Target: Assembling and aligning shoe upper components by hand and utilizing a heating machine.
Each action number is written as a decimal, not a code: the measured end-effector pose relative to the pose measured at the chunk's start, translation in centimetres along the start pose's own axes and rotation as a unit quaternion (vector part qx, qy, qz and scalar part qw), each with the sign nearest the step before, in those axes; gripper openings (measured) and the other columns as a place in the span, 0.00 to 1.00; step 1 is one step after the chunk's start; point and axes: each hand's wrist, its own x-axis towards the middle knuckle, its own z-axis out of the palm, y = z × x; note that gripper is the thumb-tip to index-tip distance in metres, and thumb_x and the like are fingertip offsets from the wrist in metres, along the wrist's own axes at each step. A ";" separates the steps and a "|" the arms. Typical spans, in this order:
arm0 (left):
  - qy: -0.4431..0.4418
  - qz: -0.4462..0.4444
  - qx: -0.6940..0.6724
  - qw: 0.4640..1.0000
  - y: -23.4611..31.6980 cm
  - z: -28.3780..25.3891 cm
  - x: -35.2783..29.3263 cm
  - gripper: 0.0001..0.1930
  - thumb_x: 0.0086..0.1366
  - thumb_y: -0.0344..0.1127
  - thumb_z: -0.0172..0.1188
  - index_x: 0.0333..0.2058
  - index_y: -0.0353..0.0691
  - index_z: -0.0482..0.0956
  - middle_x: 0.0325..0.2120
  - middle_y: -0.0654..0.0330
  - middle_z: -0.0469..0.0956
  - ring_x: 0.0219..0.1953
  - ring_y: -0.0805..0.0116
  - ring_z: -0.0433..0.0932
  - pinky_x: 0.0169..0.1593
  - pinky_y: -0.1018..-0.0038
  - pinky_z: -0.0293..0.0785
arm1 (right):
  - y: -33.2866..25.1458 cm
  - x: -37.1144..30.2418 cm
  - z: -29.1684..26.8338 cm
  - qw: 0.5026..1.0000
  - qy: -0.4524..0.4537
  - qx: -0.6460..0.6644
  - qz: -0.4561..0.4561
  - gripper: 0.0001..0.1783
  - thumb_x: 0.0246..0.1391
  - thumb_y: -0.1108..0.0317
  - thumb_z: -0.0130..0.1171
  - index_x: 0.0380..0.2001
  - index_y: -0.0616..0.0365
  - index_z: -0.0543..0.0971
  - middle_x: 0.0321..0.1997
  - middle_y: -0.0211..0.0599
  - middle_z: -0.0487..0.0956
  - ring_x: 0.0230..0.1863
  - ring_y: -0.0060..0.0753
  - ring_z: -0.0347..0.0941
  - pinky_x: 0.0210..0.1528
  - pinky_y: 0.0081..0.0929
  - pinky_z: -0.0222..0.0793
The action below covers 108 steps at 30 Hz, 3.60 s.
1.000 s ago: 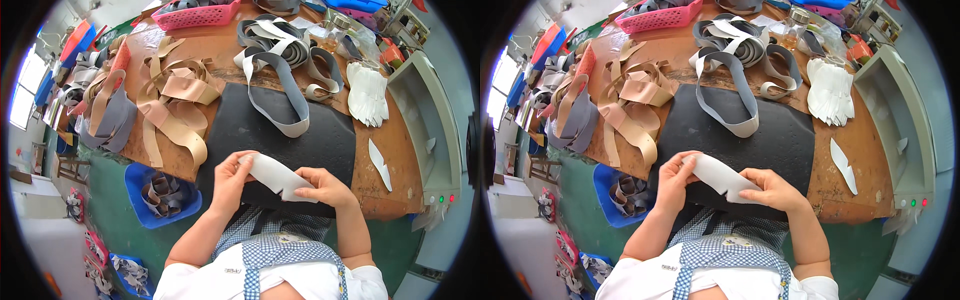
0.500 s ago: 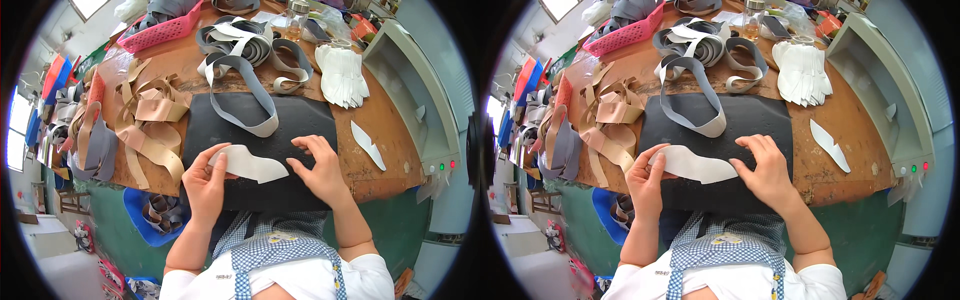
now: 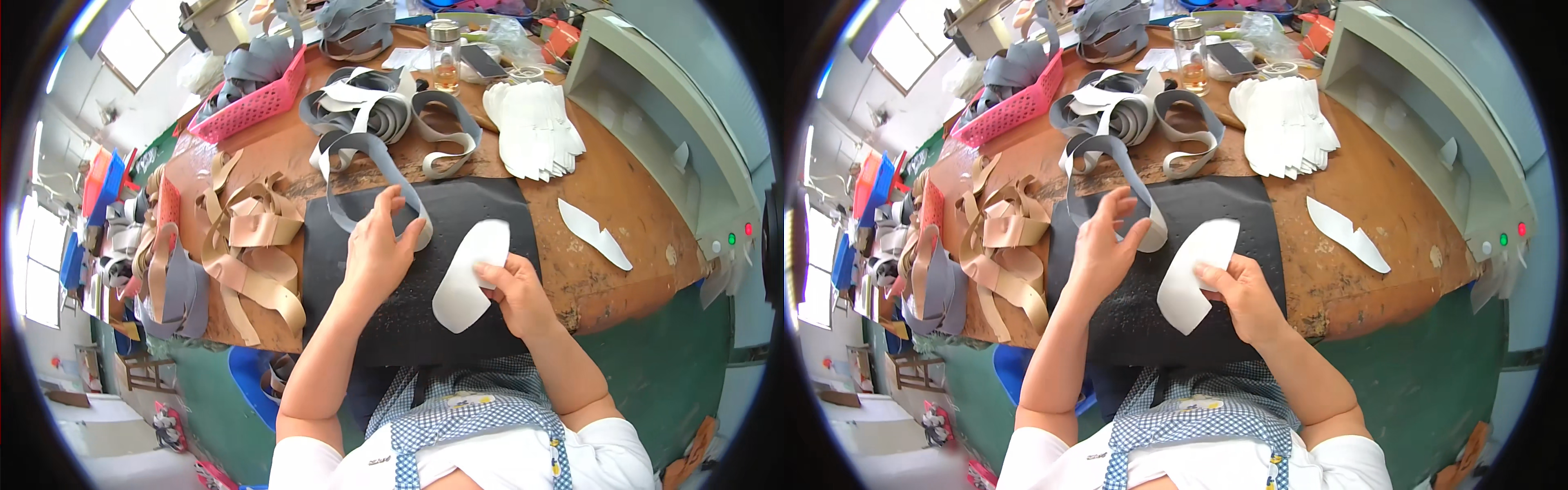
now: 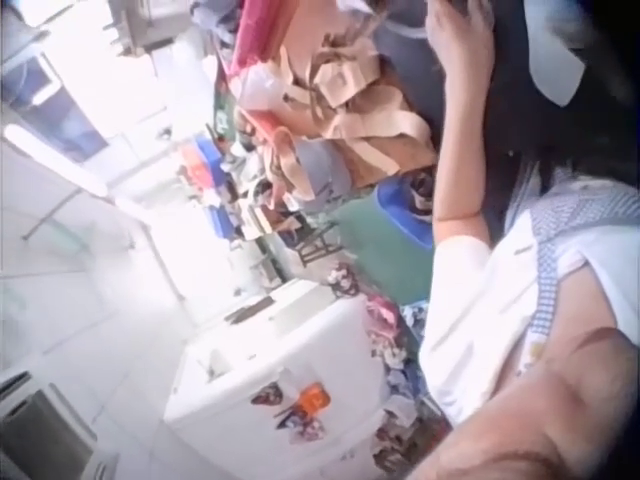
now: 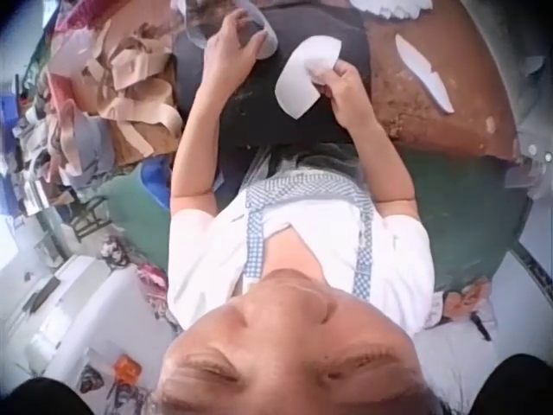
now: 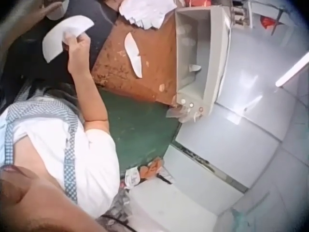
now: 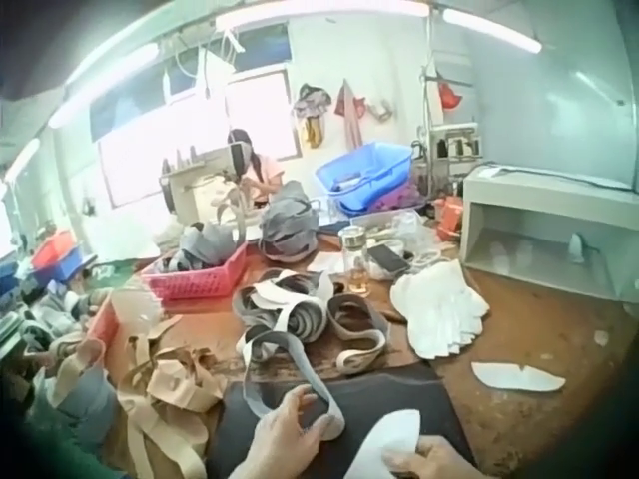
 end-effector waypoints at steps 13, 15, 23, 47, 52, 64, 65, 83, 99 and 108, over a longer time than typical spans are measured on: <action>-0.047 -0.195 -0.346 0.916 -3.5 -2.1 -6.3 0.12 0.72 0.32 0.56 0.46 0.27 0.79 0.35 0.66 0.81 0.37 0.81 0.75 0.44 0.81 0.71 | 0.9 0.1 0.9 0.991 0.021 -0.128 -0.030 0.12 0.59 0.77 0.63 0.46 0.65 0.79 0.41 0.33 0.83 0.45 0.22 0.78 0.48 0.24 0.76; -0.052 -0.194 -0.356 0.913 -3.1 -2.5 -6.9 0.14 0.73 0.31 0.56 0.51 0.27 0.77 0.38 0.65 0.81 0.41 0.82 0.75 0.49 0.83 0.69 | 1.3 0.5 1.6 0.992 0.006 -0.112 -0.050 0.15 0.58 0.78 0.63 0.49 0.64 0.76 0.43 0.33 0.82 0.44 0.21 0.78 0.48 0.24 0.76; -0.096 -0.184 -0.345 0.916 -1.4 -2.1 -7.2 0.14 0.72 0.32 0.56 0.49 0.27 0.80 0.33 0.66 0.82 0.36 0.81 0.76 0.42 0.82 0.72 | 1.9 1.1 3.4 0.991 -0.010 -0.111 -0.068 0.18 0.57 0.78 0.64 0.51 0.63 0.74 0.45 0.34 0.80 0.46 0.23 0.78 0.50 0.25 0.76; -0.154 -0.161 -0.340 0.914 -0.6 -3.0 -6.8 0.14 0.73 0.31 0.54 0.49 0.26 0.79 0.37 0.64 0.82 0.41 0.80 0.75 0.47 0.81 0.72 | 1.6 2.0 3.9 0.980 -0.017 -0.171 -0.099 0.21 0.58 0.78 0.63 0.54 0.63 0.71 0.46 0.34 0.80 0.45 0.22 0.78 0.48 0.24 0.76; -0.152 -0.169 -0.335 0.914 -1.3 -3.3 -7.2 0.14 0.71 0.31 0.57 0.49 0.24 0.78 0.37 0.63 0.82 0.39 0.81 0.75 0.46 0.82 0.72 | 1.7 1.9 4.5 0.982 -0.023 -0.166 -0.091 0.20 0.58 0.78 0.63 0.53 0.63 0.72 0.45 0.34 0.80 0.45 0.22 0.78 0.48 0.23 0.76; -0.116 -0.252 -0.405 0.871 -2.1 -3.5 -8.0 0.16 0.67 0.28 0.63 0.49 0.22 0.78 0.37 0.56 0.84 0.38 0.77 0.80 0.44 0.82 0.74 | -0.2 3.4 3.8 0.964 -0.048 -0.258 -0.034 0.11 0.60 0.70 0.63 0.41 0.66 0.79 0.35 0.33 0.82 0.35 0.17 0.78 0.39 0.20 0.76; -0.109 -0.248 -0.414 0.869 -2.3 -3.5 -8.0 0.16 0.67 0.28 0.63 0.49 0.22 0.78 0.37 0.56 0.84 0.38 0.76 0.80 0.45 0.81 0.74 | 0.0 3.6 3.7 0.961 -0.058 -0.259 -0.073 0.11 0.60 0.70 0.64 0.41 0.67 0.79 0.34 0.32 0.82 0.34 0.17 0.77 0.39 0.21 0.76; -0.109 -0.257 -0.419 0.864 -2.7 -3.8 -8.3 0.15 0.65 0.27 0.64 0.48 0.23 0.79 0.36 0.54 0.84 0.37 0.74 0.82 0.47 0.79 0.75 | 1.4 4.2 3.9 0.969 -0.027 -0.223 -0.103 0.09 0.56 0.73 0.66 0.39 0.64 0.80 0.33 0.33 0.84 0.34 0.17 0.78 0.40 0.21 0.76; -0.096 -0.303 -0.381 0.868 -1.6 -3.5 -8.7 0.17 0.64 0.28 0.65 0.49 0.24 0.78 0.36 0.59 0.84 0.33 0.77 0.81 0.43 0.81 0.75 | 3.8 4.3 4.5 0.970 -0.025 -0.226 -0.079 0.09 0.56 0.71 0.65 0.37 0.64 0.79 0.33 0.36 0.84 0.34 0.24 0.80 0.40 0.27 0.77; -0.124 -0.294 -0.421 0.849 -1.9 -4.0 -9.1 0.19 0.63 0.27 0.66 0.51 0.24 0.77 0.38 0.57 0.84 0.39 0.76 0.82 0.47 0.79 0.76 | 3.9 5.2 4.7 0.981 -0.035 -0.176 -0.080 0.12 0.55 0.73 0.67 0.42 0.61 0.78 0.39 0.32 0.83 0.39 0.19 0.78 0.43 0.21 0.75</action>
